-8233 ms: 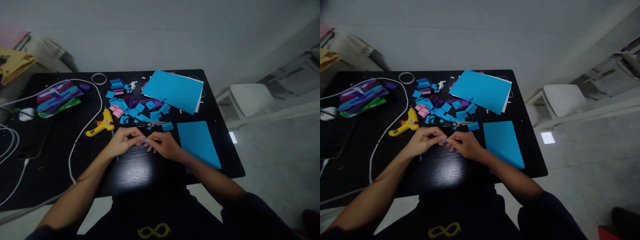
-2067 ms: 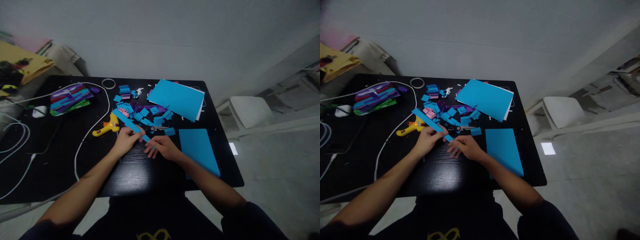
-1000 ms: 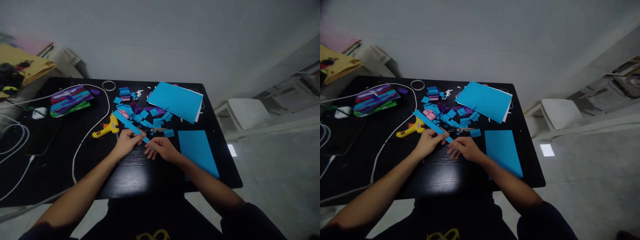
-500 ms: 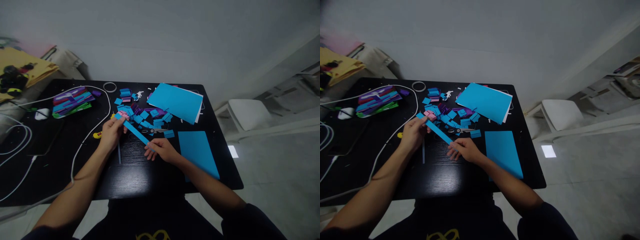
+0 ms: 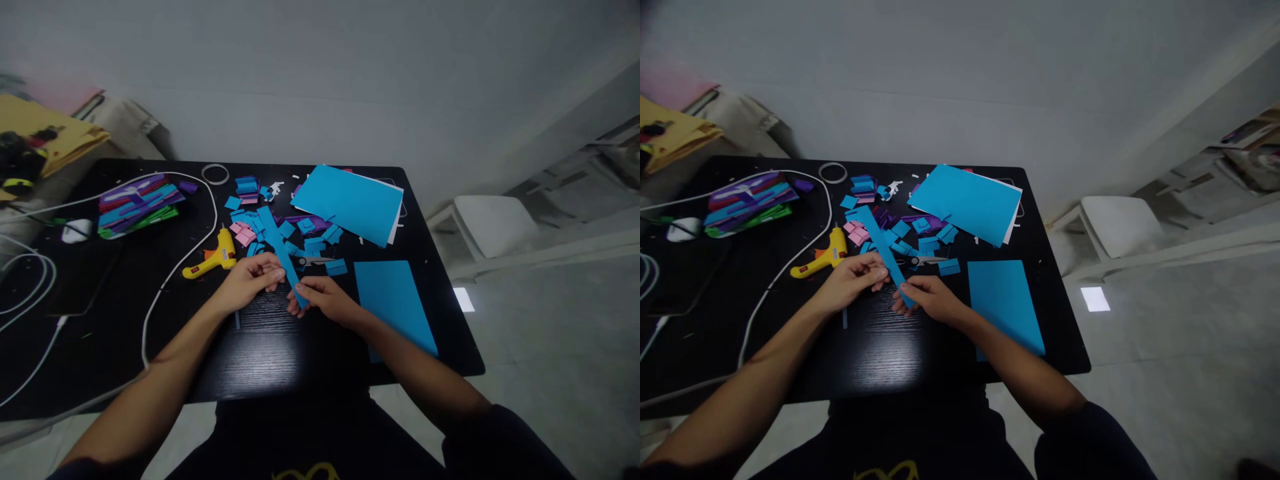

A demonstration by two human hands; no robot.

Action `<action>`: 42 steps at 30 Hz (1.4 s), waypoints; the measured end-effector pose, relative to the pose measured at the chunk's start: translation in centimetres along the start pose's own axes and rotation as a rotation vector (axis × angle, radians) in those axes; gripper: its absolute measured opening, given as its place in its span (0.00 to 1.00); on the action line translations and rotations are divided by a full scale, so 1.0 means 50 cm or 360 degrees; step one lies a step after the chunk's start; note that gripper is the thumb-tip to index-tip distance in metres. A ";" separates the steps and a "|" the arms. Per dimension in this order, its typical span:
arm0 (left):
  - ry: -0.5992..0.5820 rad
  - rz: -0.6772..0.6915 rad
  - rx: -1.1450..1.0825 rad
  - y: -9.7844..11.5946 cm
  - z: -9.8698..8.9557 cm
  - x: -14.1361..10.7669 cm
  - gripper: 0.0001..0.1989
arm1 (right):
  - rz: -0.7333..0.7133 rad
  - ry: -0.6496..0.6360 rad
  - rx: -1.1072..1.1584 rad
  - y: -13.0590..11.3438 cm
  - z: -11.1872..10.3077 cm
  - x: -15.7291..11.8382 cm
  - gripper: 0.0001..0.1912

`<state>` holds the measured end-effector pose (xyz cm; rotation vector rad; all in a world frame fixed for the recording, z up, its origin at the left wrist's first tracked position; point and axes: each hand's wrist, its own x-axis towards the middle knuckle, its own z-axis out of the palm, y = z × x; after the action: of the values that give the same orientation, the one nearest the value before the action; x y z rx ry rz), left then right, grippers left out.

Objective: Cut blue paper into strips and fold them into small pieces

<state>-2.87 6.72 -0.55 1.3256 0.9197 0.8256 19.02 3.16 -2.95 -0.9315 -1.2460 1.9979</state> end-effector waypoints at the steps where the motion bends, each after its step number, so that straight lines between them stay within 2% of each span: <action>1: -0.0006 0.0011 0.0009 0.002 0.003 -0.001 0.18 | 0.0002 -0.0009 -0.0009 -0.003 -0.001 -0.001 0.24; 7: 0.0024 0.0099 0.0053 0.007 0.005 -0.001 0.20 | 0.0037 -0.0171 0.0003 -0.013 -0.001 -0.008 0.23; 14: 0.0018 0.0051 0.0029 0.005 0.011 0.000 0.19 | -0.0017 -0.0029 -0.0074 -0.006 0.002 -0.004 0.27; 23: 0.0040 0.0031 -0.0098 -0.003 0.012 0.002 0.19 | 0.0009 -0.0195 -0.0003 -0.016 0.003 -0.011 0.25; 25: 0.0038 0.0013 -0.0115 -0.002 0.015 0.002 0.19 | -0.0009 -0.0116 -0.0029 -0.013 0.004 -0.008 0.23; 29: -0.0025 -0.0043 -0.0033 0.001 0.020 0.000 0.18 | -0.0245 0.0286 -0.0105 -0.003 0.000 0.001 0.20; 31: -0.0099 -0.0071 0.0037 0.000 0.025 -0.003 0.17 | -0.0339 0.0396 -0.0087 0.001 -0.003 0.005 0.20; 34: -0.0182 -0.0101 0.0086 -0.002 0.032 -0.006 0.14 | -0.0374 0.0464 -0.0058 0.003 -0.005 0.006 0.18; 37: -0.0216 -0.0114 0.0098 -0.006 0.038 -0.008 0.14 | -0.0305 0.0512 -0.0035 0.002 -0.003 0.003 0.17; 42: -0.0052 -0.0099 0.0238 -0.016 0.040 -0.008 0.13 | -0.0284 0.0589 0.0008 0.002 -0.001 0.004 0.16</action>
<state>-1.25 5.43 -1.27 1.4278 1.0076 0.6962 18.95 3.32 -3.10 -1.0877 -1.0736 1.6014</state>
